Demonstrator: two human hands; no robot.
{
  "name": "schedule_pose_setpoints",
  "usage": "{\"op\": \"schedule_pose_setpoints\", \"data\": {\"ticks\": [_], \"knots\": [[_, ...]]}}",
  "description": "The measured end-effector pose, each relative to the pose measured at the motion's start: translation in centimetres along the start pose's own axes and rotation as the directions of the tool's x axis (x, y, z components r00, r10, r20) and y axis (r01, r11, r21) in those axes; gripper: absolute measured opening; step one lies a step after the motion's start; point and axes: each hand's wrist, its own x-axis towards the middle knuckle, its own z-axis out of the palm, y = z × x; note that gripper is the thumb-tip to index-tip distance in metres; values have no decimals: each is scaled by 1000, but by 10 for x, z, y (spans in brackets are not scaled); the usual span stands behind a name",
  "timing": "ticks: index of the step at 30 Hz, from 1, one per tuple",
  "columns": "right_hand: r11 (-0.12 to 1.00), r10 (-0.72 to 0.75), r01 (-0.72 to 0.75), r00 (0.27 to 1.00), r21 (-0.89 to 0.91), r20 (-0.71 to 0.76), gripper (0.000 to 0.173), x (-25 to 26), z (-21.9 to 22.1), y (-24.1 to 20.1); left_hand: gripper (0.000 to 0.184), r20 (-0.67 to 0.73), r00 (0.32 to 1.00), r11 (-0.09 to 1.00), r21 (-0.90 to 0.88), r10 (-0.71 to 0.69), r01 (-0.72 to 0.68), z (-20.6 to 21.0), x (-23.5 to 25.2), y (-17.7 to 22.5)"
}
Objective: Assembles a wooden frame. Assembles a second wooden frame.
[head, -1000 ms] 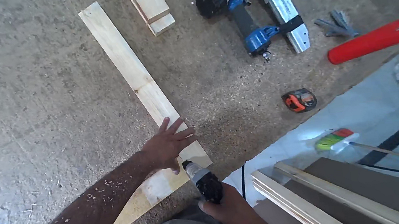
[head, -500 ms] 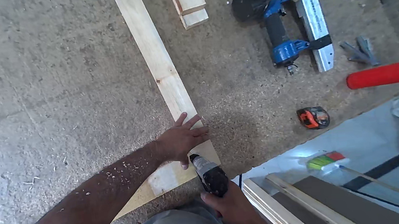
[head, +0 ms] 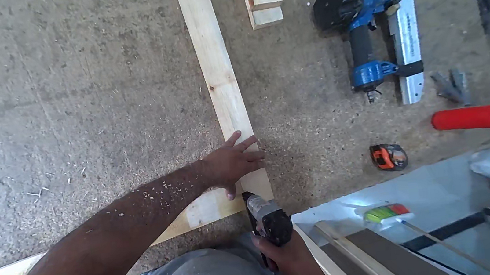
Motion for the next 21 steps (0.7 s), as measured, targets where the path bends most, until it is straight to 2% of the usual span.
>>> {"op": "schedule_pose_setpoints", "data": {"ticks": [3, 6, 8, 12, 21], "knots": [[1000, 11, -11, 1000, 5, 6, 54, -4, -1, 6, 115, -2, 1000, 1000, 1, 8, -8, 0, -1, 0], [999, 33, -33, 999, 8, 7, 49, -6, -3, 13, 117, 2, 1000, 1000, 6, 3, -3, 1, 1, -1], [999, 38, -38, 999, 8, -2, 53, -10, -2, 17, 118, -3, 1000, 1000, 15, 2, -2, 2, 1, -1], [998, 61, -61, 998, 7, -17, 51, -15, -1, 24, 119, 12, 1000, 1000, 25, -1, 0, 0, 1, 0], [997, 70, -70, 998, -37, 2, 51, -20, -4, 18, 117, -8, 1000, 1000, 25, -8, 8, 0, -2, 3]]}}
